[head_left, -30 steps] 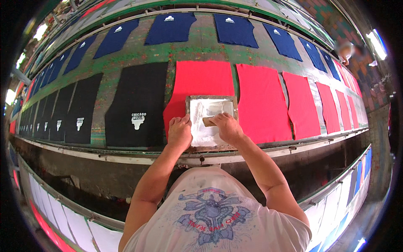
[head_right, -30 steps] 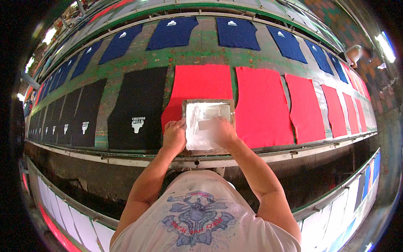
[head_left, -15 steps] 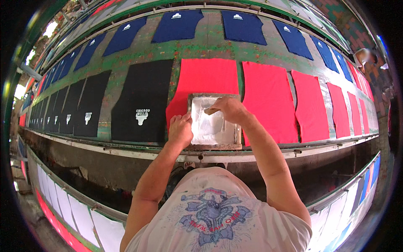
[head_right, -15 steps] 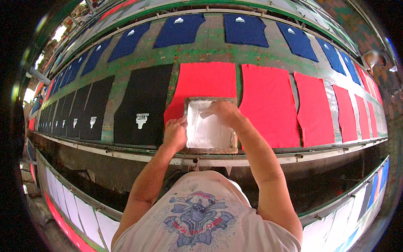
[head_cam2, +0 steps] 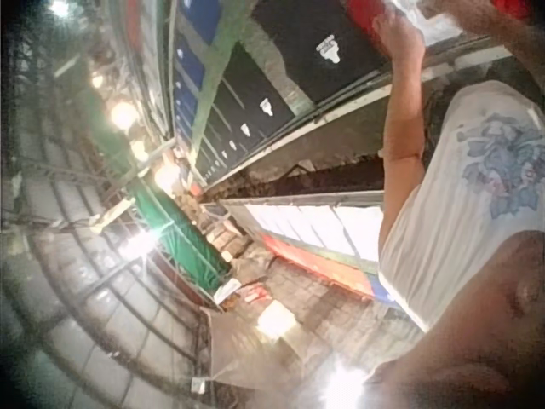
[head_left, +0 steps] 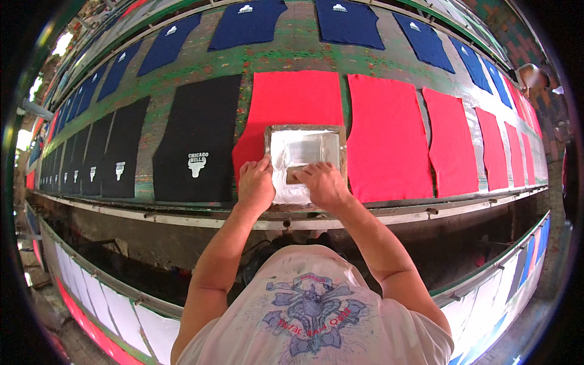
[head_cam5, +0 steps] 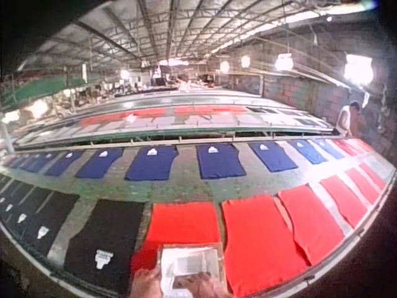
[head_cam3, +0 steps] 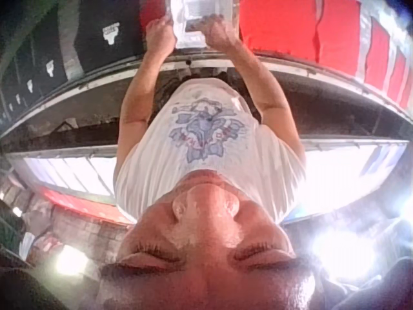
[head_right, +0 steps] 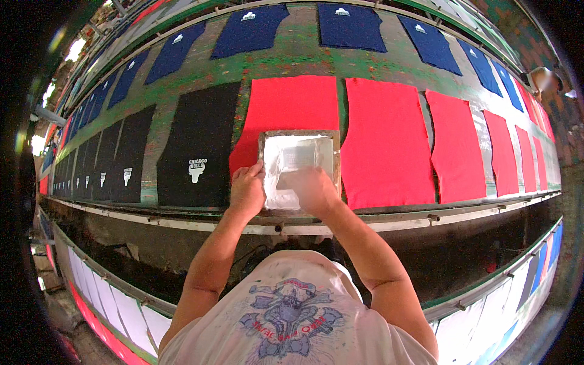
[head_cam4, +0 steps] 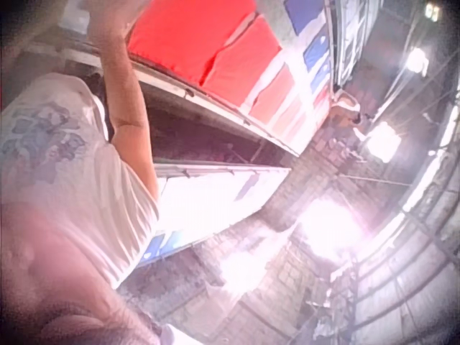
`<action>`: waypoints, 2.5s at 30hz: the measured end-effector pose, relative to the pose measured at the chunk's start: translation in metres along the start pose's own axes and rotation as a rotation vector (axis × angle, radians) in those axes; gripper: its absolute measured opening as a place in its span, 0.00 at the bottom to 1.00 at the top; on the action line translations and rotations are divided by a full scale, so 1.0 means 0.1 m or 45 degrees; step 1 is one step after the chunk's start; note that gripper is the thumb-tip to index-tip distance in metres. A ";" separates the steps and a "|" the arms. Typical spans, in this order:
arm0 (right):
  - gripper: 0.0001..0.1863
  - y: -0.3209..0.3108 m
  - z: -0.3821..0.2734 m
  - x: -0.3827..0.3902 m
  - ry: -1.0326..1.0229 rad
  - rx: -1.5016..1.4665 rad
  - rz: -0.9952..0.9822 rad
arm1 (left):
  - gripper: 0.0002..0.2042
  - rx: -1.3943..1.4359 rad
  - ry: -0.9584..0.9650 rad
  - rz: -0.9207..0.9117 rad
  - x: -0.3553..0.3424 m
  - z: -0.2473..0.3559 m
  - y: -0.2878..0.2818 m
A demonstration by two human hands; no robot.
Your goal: The person screen prints a white logo onto a series of red and black t-shirts laid out on a conveyor table. They use a squeegee to pull ink across a screen frame, then lift the screen to reveal the printed logo. The person repeats this process on multiple shirts, occasionally adjusting the shirts before printing.
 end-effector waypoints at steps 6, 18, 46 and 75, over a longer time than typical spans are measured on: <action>0.23 0.15 -0.25 0.33 0.092 0.005 -0.161 | 0.18 -0.037 -0.028 -0.039 -0.04 0.00 0.02; 0.26 0.28 -0.11 0.61 -0.217 -0.071 -0.107 | 0.11 0.098 -0.226 -0.011 -0.07 0.09 -0.01; 0.50 0.04 1.64 -1.62 0.281 -0.137 -0.746 | 0.18 0.798 -0.388 0.554 0.23 -0.37 0.49; 0.38 -0.47 1.07 1.87 0.286 -1.051 0.626 | 0.17 1.412 -0.249 0.715 -0.26 0.15 0.10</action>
Point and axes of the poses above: each hand's wrist, its own x-axis away from the middle knuckle, its own y-axis out of the palm, z = x × y, the point moved 8 cm from there along -x, towards the middle knuckle, and after that the axes turned 10 degrees about -z, right-handed, at the moved point
